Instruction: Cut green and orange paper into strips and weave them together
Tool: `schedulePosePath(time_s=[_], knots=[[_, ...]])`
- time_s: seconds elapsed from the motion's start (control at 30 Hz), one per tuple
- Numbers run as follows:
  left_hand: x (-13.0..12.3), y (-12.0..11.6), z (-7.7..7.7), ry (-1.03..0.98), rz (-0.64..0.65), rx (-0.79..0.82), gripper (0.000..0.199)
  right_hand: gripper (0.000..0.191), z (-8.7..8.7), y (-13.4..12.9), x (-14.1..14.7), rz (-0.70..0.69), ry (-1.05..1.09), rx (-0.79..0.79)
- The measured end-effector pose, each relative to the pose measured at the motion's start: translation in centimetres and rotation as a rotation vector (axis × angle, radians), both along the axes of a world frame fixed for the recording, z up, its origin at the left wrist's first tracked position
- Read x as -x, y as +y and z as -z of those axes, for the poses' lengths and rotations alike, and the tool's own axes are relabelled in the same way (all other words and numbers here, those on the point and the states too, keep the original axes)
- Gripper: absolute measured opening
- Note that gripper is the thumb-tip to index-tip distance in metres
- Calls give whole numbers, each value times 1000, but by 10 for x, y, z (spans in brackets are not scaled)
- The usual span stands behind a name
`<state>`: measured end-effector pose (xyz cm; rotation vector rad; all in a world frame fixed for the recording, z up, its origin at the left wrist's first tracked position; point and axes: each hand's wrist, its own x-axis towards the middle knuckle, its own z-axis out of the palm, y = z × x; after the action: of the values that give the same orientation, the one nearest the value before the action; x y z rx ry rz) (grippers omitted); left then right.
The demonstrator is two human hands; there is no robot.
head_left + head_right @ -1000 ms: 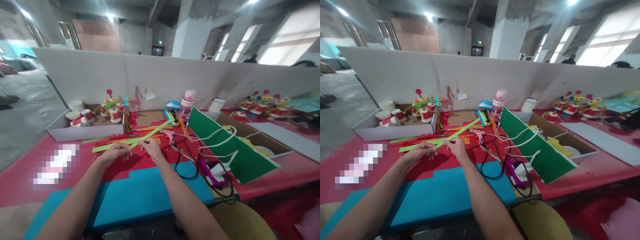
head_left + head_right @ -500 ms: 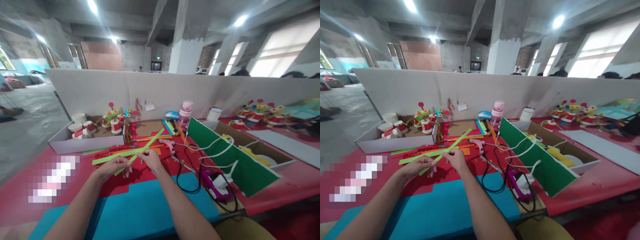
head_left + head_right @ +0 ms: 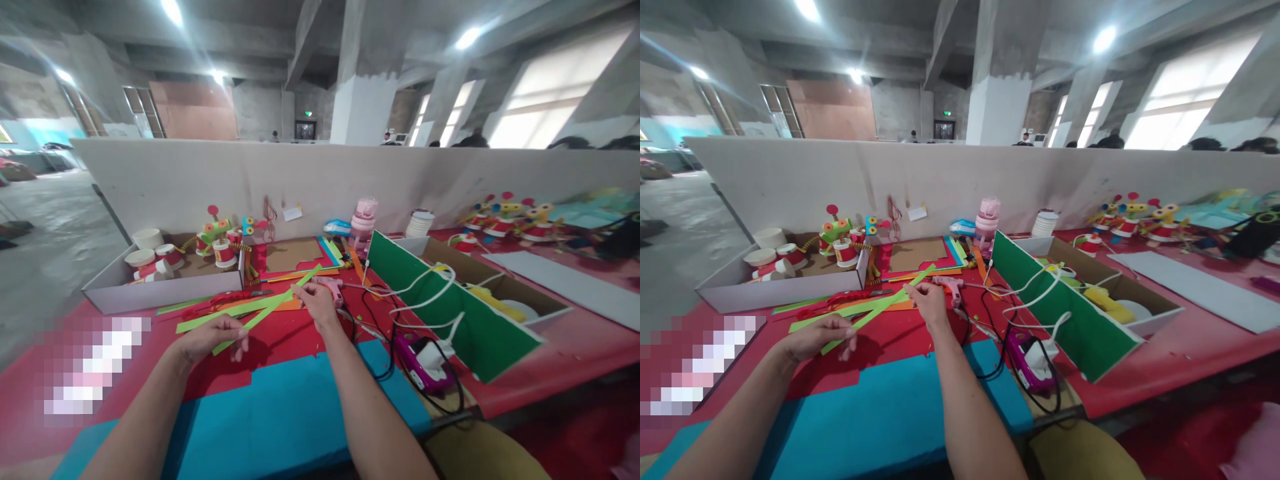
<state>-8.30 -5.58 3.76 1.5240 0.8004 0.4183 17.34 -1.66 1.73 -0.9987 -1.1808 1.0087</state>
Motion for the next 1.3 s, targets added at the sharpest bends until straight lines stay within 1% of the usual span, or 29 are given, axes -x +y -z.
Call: schedulePosePath(time_s=[0.13,0.27,0.47,0.53,0.6,0.63,0.67,0.7,0.73,0.77,0.8,0.83,0.87,0.9,0.93,0.97,1.03,1.1,1.13,1.2,1.3], knots=[[5,1,1,12,19,-5,33,37,-2,4,-9,38,58,-8],[10,3,1,29,60,-21,34,38,-5,7,-18,116,102,-44],[14,4,-1,64,79,-28,34,38,-6,11,-27,222,148,-46],[16,4,-3,71,97,-28,34,36,-5,13,-30,298,218,-44],[17,4,-3,49,88,-25,34,35,-4,15,-30,391,361,-41],[16,3,-3,14,52,-27,34,35,-3,15,-28,422,436,-34],[14,3,-2,-39,-9,-31,34,36,-2,14,-24,418,490,-16],[11,3,-1,-104,-92,-38,34,38,-1,12,-17,369,515,15],[7,3,0,-166,-177,-43,34,39,0,8,-9,276,503,58],[1,3,1,-218,-253,-45,34,42,1,4,2,121,454,113],[-4,3,3,-243,-301,-51,33,46,2,-2,13,-62,393,169],[-10,3,4,-249,-325,-68,33,47,3,-8,26,-238,317,191],[-16,3,6,-241,-331,-85,33,46,4,-14,37,-369,231,186],[-21,2,7,-226,-328,-108,33,44,5,-20,48,-458,151,153],[-25,2,9,-208,-322,-126,34,41,6,-24,56,-513,97,96],[-29,2,9,-188,-314,-136,34,39,6,-27,61,-527,60,51],[-33,1,10,-150,-297,-130,35,35,6,-29,65,-413,-2,-20],[-33,-1,9,-116,-254,-86,36,37,7,-26,61,-257,-70,-27],[-31,-2,8,-100,-221,-59,37,38,6,-24,56,-201,-100,-11],[-27,-3,4,-64,-146,-14,38,41,5,-18,44,-136,-126,24],[-16,-4,-1,-15,-65,-4,36,43,1,-9,24,-47,-76,15]])
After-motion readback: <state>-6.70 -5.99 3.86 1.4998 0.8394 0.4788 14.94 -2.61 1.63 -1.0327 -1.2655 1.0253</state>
